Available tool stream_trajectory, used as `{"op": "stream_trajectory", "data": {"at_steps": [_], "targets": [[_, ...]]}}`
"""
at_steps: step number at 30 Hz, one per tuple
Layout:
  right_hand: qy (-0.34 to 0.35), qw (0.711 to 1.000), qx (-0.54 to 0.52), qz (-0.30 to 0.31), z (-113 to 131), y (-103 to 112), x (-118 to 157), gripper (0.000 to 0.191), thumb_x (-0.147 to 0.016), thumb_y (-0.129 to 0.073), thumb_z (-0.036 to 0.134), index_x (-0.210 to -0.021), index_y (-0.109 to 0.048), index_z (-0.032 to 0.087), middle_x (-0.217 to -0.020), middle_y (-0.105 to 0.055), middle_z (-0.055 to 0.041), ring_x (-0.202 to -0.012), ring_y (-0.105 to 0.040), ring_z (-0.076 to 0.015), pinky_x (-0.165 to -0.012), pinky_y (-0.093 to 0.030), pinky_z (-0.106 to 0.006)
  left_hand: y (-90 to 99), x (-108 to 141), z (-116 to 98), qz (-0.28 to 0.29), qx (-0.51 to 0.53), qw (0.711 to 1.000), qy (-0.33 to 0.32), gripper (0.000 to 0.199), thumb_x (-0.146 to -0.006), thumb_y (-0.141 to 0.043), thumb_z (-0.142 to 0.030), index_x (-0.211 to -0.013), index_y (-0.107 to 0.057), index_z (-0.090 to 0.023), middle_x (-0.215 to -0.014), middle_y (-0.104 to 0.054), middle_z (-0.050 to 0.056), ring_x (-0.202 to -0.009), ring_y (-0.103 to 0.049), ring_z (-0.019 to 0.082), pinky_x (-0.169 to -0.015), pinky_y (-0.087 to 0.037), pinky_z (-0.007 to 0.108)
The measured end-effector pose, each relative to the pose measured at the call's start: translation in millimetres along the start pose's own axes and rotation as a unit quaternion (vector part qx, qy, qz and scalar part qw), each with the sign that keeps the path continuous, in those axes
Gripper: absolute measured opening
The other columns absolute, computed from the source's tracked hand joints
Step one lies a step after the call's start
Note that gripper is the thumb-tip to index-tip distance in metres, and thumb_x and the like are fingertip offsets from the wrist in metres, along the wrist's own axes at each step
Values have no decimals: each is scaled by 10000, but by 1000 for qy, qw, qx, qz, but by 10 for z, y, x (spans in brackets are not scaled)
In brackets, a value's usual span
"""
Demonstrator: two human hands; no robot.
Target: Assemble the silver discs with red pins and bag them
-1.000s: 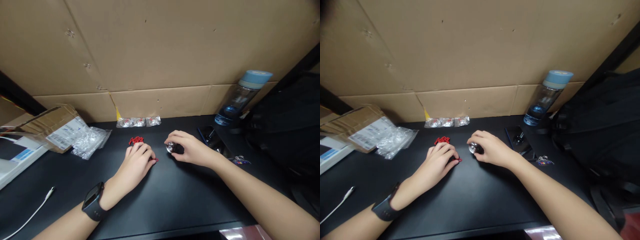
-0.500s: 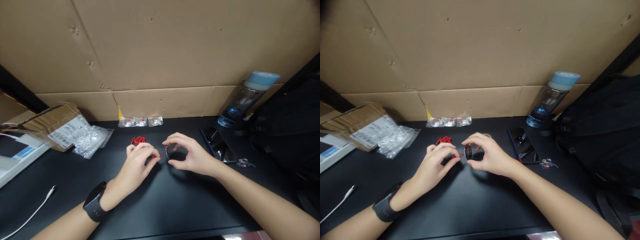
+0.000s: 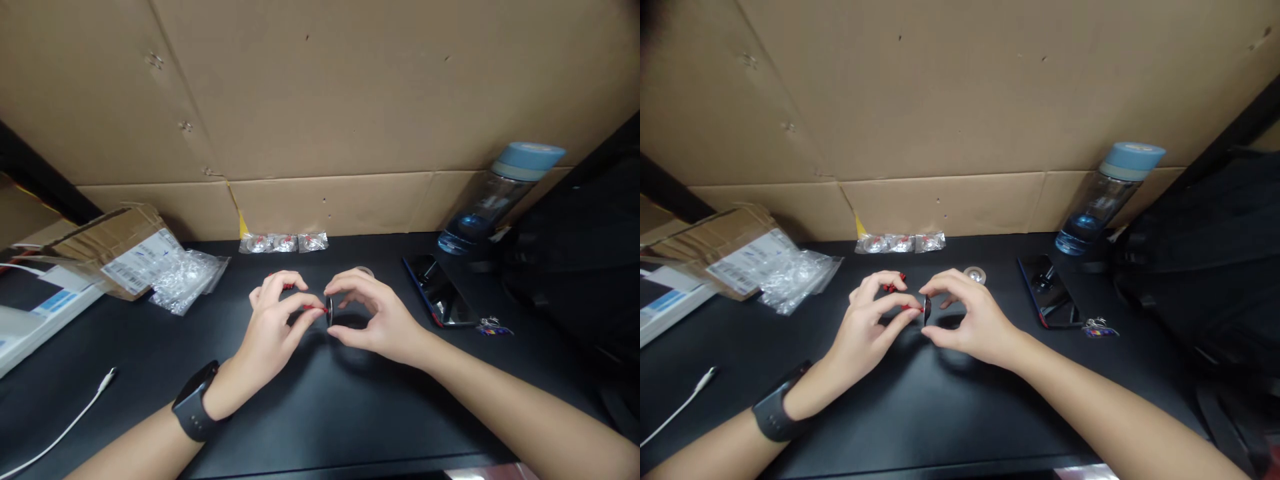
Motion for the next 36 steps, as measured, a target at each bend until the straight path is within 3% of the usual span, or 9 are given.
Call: {"op": "stream_trajectory", "data": {"at_steps": [4, 15, 21, 25, 27, 31, 36], "targets": [[-1, 1000, -9, 1, 9, -40, 19, 478, -781, -833, 199, -1219, -649, 259, -1191, -660, -82, -1070, -670, -229, -849, -633, -366, -15, 12, -16, 2, 7, 1000, 3, 137, -987, -626, -288, -936, -753, -277, -1210, -581, 74, -1205, -518, 287, -1006, -377, 487], [9, 999, -20, -24, 66, -71, 26, 449, -788, -830, 172, -1196, -663, 256, -1174, -683, -69, -1044, -683, -209, -837, -632, -348, -5, 37, -57, -20, 0, 1000, -7, 132, -980, -604, -253, -922, -723, -259, -1164, -580, 80, -1178, -518, 291, -1000, -387, 492], [-6, 999, -16, -45, -9, -90, 58, 434, -779, -870, 258, -1163, -668, 247, -1151, -701, -72, -1008, -703, -216, -827, -636, -357, -4, 36, -92, -31, -12, 999, -20, 144, -980, -589, -244, -910, -715, -253, -1113, -600, 79, -1157, -528, 282, -986, -389, 479], [-42, 999, -15, -22, -55, -67, 38, 526, -749, -901, 301, -1192, -623, 247, -1147, -700, -66, -1022, -716, -220, -821, -626, -341, 1, 41, -75, -34, -9, 999, -28, 126, -980, -592, -228, -930, -706, -243, -1123, -597, 84, -1163, -530, 288, -976, -375, 485], [-43, 999, 20, -2, -29, -35, 14, 417, -771, -881, 308, -1108, -646, 237, -1151, -683, -68, -1029, -697, -217, -813, -610, -332, 17, 43, -57, -39, -12, 999, -27, 116, -979, -596, -227, -941, -706, -236, -1129, -599, 86, -1161, -534, 289, -974, -374, 483], [-30, 993, 104, 43, 43, -23, -19, 23, -914, -702, 209, -936, -708, 212, -1113, -666, -73, -991, -661, -191, -843, -559, -332, 51, 41, -60, -50, -13, 998, -32, 101, -975, -616, -215, -959, -714, -231, -1136, -597, 81, -1146, -546, 280, -954, -375, 463], [-26, 992, 115, 50, 53, -73, -4, 54, -946, -652, 197, -928, -703, 200, -1096, -671, -73, -998, -659, -194, -900, -523, -344, 46, 35, -108, -50, -4, 998, -45, 78, -959, -655, -196, -946, -720, -238, -1109, -583, 69, -1142, -544, 278, -957, -361, 465]]}}
Point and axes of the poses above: each hand's wrist, its own x-axis away from the middle knuckle, its own y-axis out of the back of the hand, z = x × y, the point moved 8 cm from there along -x, towards the middle knuckle
